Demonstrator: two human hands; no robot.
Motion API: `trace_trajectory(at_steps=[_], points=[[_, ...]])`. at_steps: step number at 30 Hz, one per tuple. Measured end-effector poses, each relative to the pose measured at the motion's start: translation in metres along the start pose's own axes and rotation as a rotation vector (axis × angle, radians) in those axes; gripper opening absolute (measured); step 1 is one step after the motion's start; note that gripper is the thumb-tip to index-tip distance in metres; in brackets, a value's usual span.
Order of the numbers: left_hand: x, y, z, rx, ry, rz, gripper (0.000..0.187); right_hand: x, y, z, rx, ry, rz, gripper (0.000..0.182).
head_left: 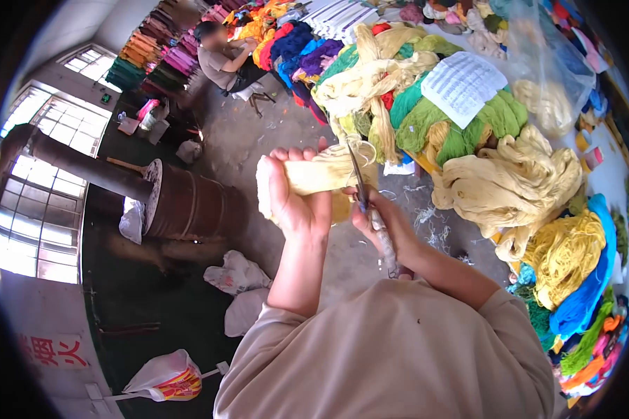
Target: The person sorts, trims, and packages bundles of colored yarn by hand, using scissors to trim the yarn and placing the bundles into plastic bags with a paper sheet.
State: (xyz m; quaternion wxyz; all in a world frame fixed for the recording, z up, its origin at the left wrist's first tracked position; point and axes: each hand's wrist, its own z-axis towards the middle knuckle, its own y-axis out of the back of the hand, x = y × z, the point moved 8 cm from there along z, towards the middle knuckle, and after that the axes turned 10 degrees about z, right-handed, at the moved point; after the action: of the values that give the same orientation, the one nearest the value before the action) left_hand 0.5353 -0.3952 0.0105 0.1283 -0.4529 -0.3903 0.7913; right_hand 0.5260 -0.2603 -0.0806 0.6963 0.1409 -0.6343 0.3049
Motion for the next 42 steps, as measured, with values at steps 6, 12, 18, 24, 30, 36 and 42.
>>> trace_trajectory(at_steps=[6,12,18,24,30,36,42], points=[[-0.024,-0.013,-0.011,0.281,0.006,0.112,0.041,0.028,0.000,-0.012,0.104,0.285,-0.206,0.050],[-0.022,-0.011,-0.020,0.447,0.033,0.197,0.043,0.020,0.000,-0.024,0.192,0.000,-0.058,0.051],[-0.004,-0.005,-0.032,0.431,0.175,0.352,0.046,0.037,0.008,-0.021,0.139,0.196,-0.236,0.029],[0.001,0.012,-0.030,0.446,0.170,0.310,0.049,0.007,-0.004,-0.035,0.282,-0.210,0.057,0.047],[0.008,0.029,-0.028,0.415,0.287,0.252,0.049,0.001,-0.006,-0.031,0.268,-0.194,0.017,0.036],[0.023,0.043,-0.039,0.468,0.357,0.256,0.053,-0.013,-0.009,-0.029,0.273,-0.159,0.067,0.028],[0.016,0.058,-0.021,0.368,0.383,0.272,0.054,-0.012,-0.016,-0.036,0.337,-0.394,0.066,0.031]])
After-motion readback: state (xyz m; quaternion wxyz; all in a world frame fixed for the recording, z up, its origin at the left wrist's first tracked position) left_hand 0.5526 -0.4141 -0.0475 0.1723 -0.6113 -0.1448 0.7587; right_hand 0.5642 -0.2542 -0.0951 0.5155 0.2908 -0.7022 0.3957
